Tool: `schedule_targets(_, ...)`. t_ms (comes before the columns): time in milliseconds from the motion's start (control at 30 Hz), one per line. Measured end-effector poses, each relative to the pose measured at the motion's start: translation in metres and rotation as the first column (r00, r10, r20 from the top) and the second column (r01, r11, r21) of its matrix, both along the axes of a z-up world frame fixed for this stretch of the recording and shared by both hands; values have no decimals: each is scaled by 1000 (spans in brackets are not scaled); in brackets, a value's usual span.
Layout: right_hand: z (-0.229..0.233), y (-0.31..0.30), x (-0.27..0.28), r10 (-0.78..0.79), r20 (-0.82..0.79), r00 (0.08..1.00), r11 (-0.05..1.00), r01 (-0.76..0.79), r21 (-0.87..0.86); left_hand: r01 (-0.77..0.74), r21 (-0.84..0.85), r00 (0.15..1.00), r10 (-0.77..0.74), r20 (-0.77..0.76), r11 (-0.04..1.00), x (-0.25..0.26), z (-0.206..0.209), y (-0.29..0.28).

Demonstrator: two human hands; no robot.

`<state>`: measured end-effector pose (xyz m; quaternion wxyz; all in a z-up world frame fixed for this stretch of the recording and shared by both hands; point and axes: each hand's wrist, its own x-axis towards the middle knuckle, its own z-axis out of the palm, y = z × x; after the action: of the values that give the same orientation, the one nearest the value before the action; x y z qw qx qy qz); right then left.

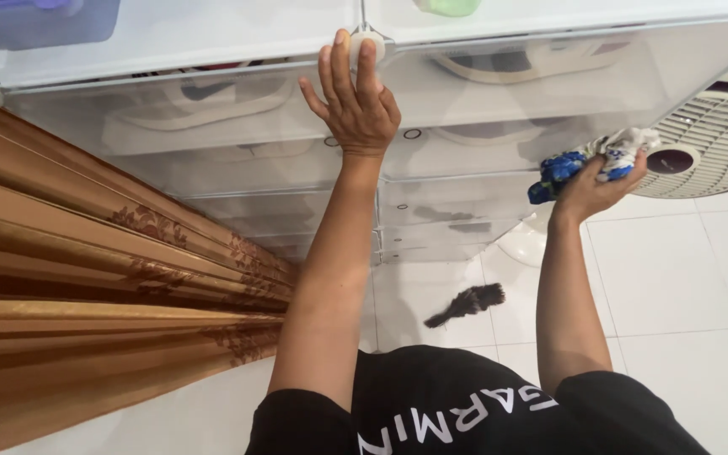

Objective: Cleaning the exterior and interior of a modular plastic shoe cabinet using a cleaning spray and a cloth.

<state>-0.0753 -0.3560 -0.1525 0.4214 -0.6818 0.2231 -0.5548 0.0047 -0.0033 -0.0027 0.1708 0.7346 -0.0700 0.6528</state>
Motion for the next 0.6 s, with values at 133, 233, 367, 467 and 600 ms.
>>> schedule_targets(133,21,59,10,91,122,988,996,-93,11,-8,-8,1000,8,-12,1000,0,-3,-1)
schedule_targets(233,50,130,4,224,163,961,971,-234,46,14,-7,999,-14,-39,1000,0,-5,0)
schedule_targets(367,77,200,-8,372,58,926,868,-325,-374,4,-13,999,-5,-48,1000,-1,-4,-1)
schedule_targets(467,89,226,-19,465,-85,881,747,-442,-497,14,-17,999,-15,-49,1000,-4,-4,0)
schedule_targets(600,86,193,-11,464,-165,870,727,-481,-490,18,-4,1000,-19,-18,1000,1,-4,2)
